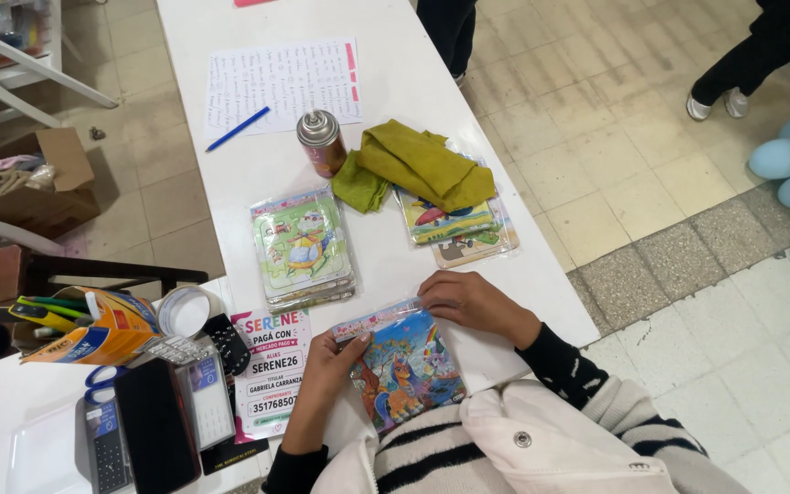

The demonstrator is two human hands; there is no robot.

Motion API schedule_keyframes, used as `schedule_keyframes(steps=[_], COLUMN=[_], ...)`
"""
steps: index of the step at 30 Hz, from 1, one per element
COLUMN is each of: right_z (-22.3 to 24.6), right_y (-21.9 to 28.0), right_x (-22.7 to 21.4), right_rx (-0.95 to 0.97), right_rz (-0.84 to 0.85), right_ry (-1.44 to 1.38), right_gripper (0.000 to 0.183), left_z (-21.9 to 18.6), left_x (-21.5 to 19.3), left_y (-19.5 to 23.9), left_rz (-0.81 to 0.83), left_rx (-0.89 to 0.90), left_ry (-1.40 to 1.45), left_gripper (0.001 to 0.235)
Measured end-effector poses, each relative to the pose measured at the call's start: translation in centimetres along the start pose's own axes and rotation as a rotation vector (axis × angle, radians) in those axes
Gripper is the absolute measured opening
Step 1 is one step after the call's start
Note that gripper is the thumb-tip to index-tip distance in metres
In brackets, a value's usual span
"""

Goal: Unpacking small jigsaw puzzles from plastic bags and assembling them on their cardboard backings.

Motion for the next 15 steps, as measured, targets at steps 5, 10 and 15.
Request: schedule_keyframes(steps=[5, 10, 15], right_z=[-1.3, -1.9, -2.2], right_y=[0.1, 0.4, 0.4], right_x=[0.4, 0.4, 0.4], right_rx=[0.022, 0.026, 0.034], right_rz=[-0.012, -0.048, 0.006], right_ry=[-0.021, -0.037, 0.036], right_gripper=[0.013, 0.012, 0.014], left_z=[0.4, 1.1, 0.9], left_x=[-0.5, -0.8, -0.8], left_y=[0.0, -0.2, -0.2], left_rz=[-0.031, -0.054, -0.064], left_rx=[-0.002, -0.008, 0.055], left_ry=[-0.003, -0.010, -0.045], left_gripper=[0.025, 0.027, 0.028])
Point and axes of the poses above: each hand's wrist, its own y-axis away from the middle knuckle, its own x-axis out of the palm, z = x × y, the point moved 9 cm from there along -y, towards the middle knuckle, and after that the axes turned 8 degrees about -z, right-handed, at the moved point
